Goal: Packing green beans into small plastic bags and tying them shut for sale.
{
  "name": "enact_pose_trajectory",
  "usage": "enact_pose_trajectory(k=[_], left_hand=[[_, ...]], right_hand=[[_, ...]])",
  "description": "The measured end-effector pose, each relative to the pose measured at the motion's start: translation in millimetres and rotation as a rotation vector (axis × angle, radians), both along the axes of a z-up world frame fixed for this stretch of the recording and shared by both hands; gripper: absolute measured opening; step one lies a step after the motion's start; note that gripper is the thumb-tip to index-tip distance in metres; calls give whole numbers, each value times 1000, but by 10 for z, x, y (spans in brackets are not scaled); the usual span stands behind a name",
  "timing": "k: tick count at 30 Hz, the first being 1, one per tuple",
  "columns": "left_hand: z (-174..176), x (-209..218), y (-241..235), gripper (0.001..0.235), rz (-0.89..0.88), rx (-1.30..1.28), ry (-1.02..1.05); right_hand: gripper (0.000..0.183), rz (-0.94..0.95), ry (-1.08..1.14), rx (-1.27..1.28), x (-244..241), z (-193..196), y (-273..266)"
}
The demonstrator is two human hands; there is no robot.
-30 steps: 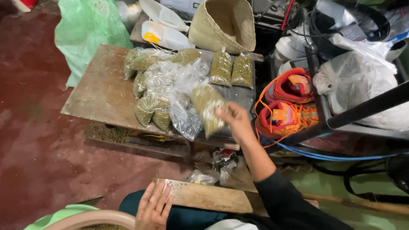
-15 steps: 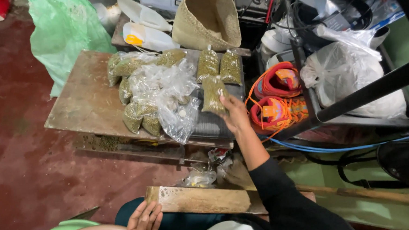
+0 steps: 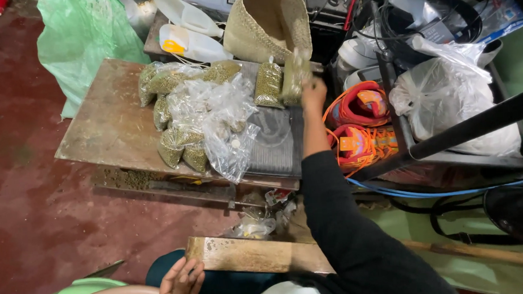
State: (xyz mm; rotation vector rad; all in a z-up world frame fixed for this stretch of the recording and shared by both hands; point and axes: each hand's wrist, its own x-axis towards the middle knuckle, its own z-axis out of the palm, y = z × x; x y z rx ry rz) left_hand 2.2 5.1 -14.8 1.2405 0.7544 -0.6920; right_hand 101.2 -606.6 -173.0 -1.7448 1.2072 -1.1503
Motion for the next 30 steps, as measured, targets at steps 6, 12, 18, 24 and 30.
enact_pose_trajectory(k=[6,12,18,24,30], left_hand=[[-157,-169,36,37,61,-15,-146],[-191,-221,36,41,66,-41,-210],[-202,-145,58,41,-29,-20,-139],[-159,-228,-25,37,48,34,-217],[-79,-244,69,42,7,7,-73]], right_hand=[[34,-125,266,46,-74,-215,-96],[59,-189,565,235,71,706,450],[58,191,1003,-31,196,1053,999],[62,149,1044,-83,195,1090,1094],[68,146,1045,-16,153,1160,1130]])
